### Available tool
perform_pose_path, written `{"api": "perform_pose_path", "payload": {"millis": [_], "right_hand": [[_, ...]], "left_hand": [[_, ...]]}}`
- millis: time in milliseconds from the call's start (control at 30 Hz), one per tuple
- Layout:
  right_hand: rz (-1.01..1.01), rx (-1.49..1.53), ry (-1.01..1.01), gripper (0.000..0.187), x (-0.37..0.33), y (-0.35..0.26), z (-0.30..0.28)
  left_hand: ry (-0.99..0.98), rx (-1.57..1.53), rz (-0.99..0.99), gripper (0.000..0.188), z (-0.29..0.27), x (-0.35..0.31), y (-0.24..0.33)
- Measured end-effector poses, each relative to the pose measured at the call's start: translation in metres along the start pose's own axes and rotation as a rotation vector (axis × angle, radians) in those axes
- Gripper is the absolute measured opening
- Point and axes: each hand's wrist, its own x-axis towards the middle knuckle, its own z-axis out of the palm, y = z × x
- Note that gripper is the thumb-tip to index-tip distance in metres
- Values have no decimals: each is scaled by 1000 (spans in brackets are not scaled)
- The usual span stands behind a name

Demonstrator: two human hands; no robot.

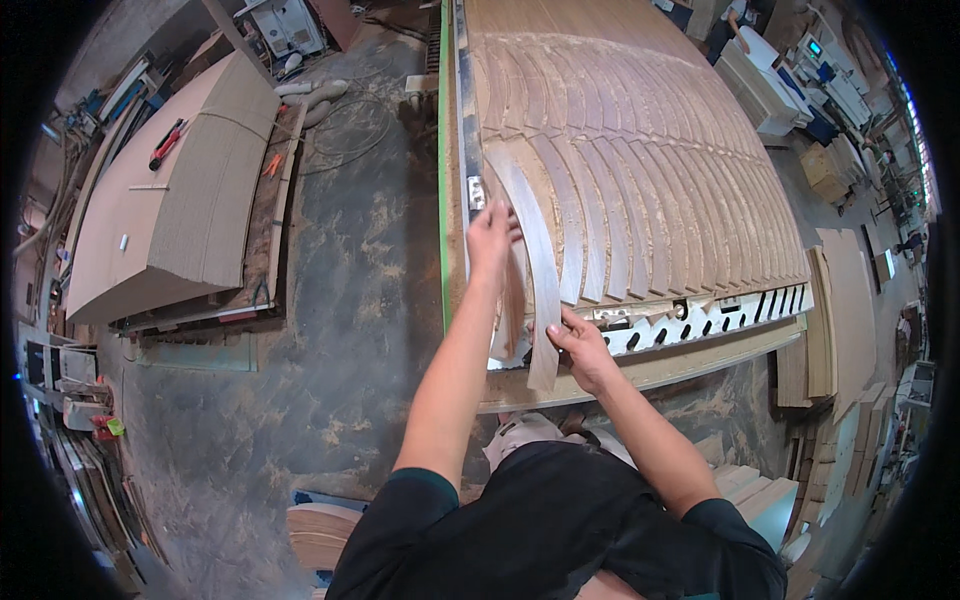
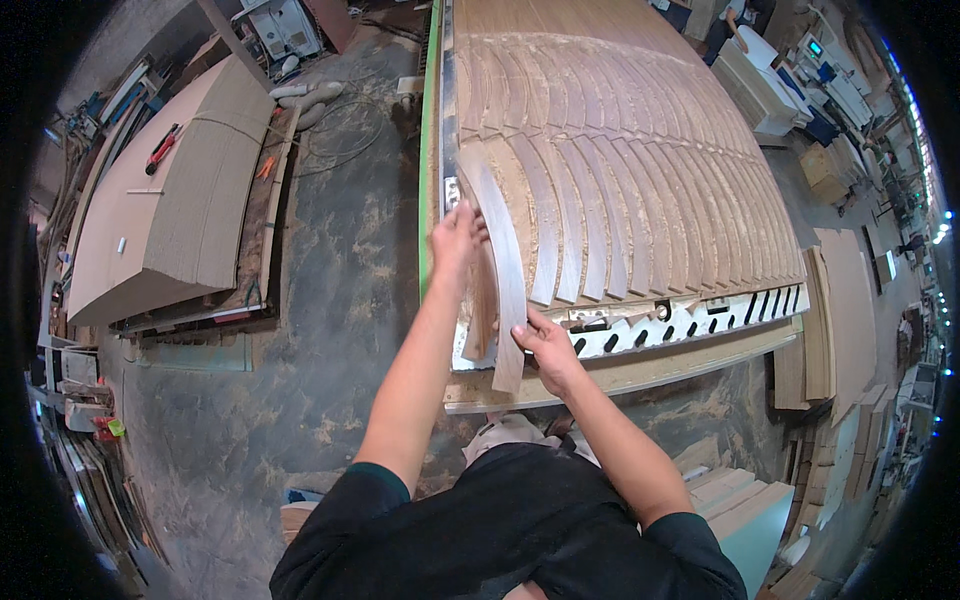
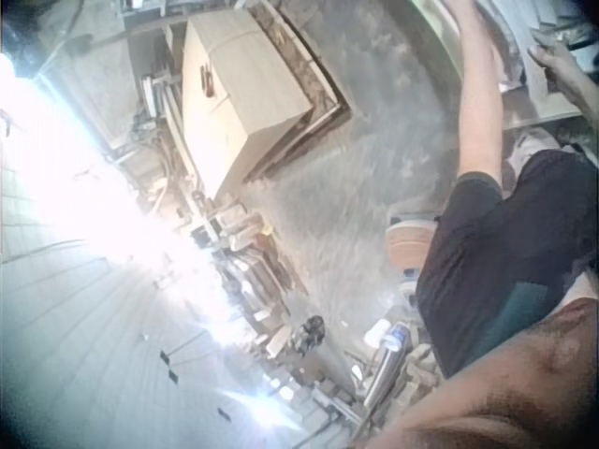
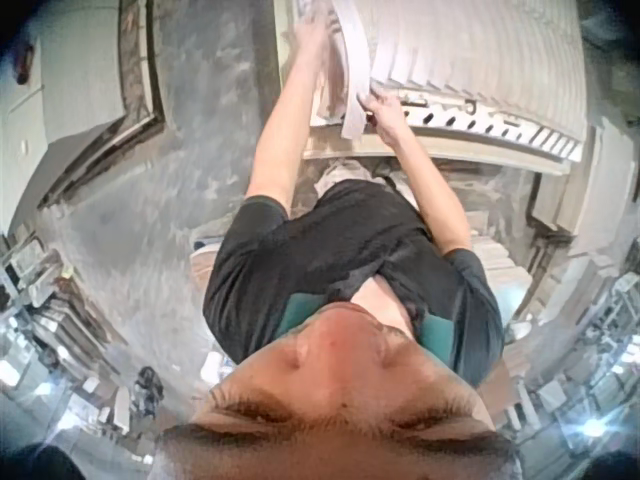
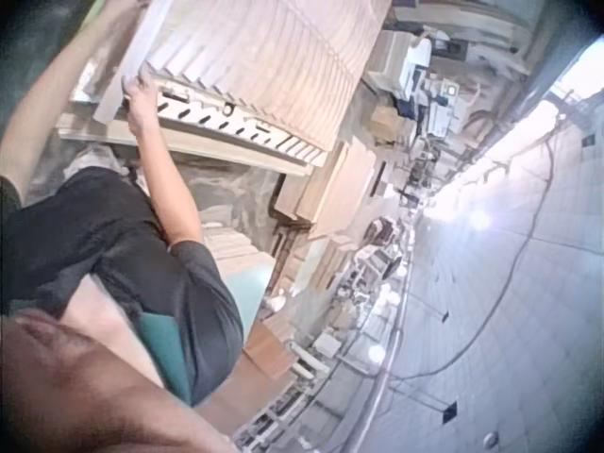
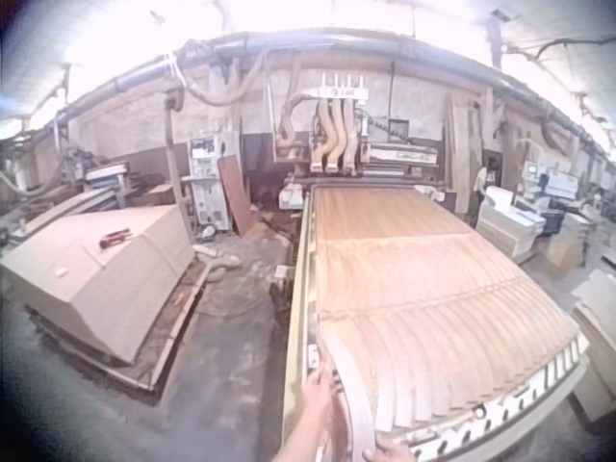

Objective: The person removes thin curved wood veneer pieces from a vacuum press bed by hand and stacks them onto a blue pallet.

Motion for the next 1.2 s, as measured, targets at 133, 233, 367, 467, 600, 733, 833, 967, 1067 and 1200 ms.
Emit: {"api": "perform_pose_path", "payload": {"millis": [133, 233, 367, 467, 600, 733, 833, 967, 1067, 1200], "right_hand": [[91, 16, -7, 55, -22, 0, 15], [59, -14, -50, 55, -20, 9, 21], [94, -6, -96, 55, -22, 8, 37], [170, 20, -121, 58, -18, 8, 55], [173, 37, -118, 58, 5, 30, 72], [115, -104, -35, 61, 19, 59, 92], [-12, -260, -47, 65, 28, 71, 100], [-151, -689, 57, 72, 21, 60, 92], [-124, -619, 14, 74, 19, 63, 48], [-212, -745, 227, 69, -7, 53, -4]], "left_hand": [[100, 100, 11, 37, -14, 17, 25], [132, 90, 39, 34, -39, 17, 25], [198, 95, 48, 29, -66, 9, 29], [339, 414, 95, 30, -135, 9, 21], [563, 523, -30, 75, -193, -24, 9], [124, 495, -55, 81, -117, -101, 27], [60, 654, -11, 80, -96, -118, 30], [60, 725, 128, 84, -88, -90, 2], [36, 980, 213, 91, -53, -67, -14], [32, 1141, 268, 82, -27, -40, -58]]}}
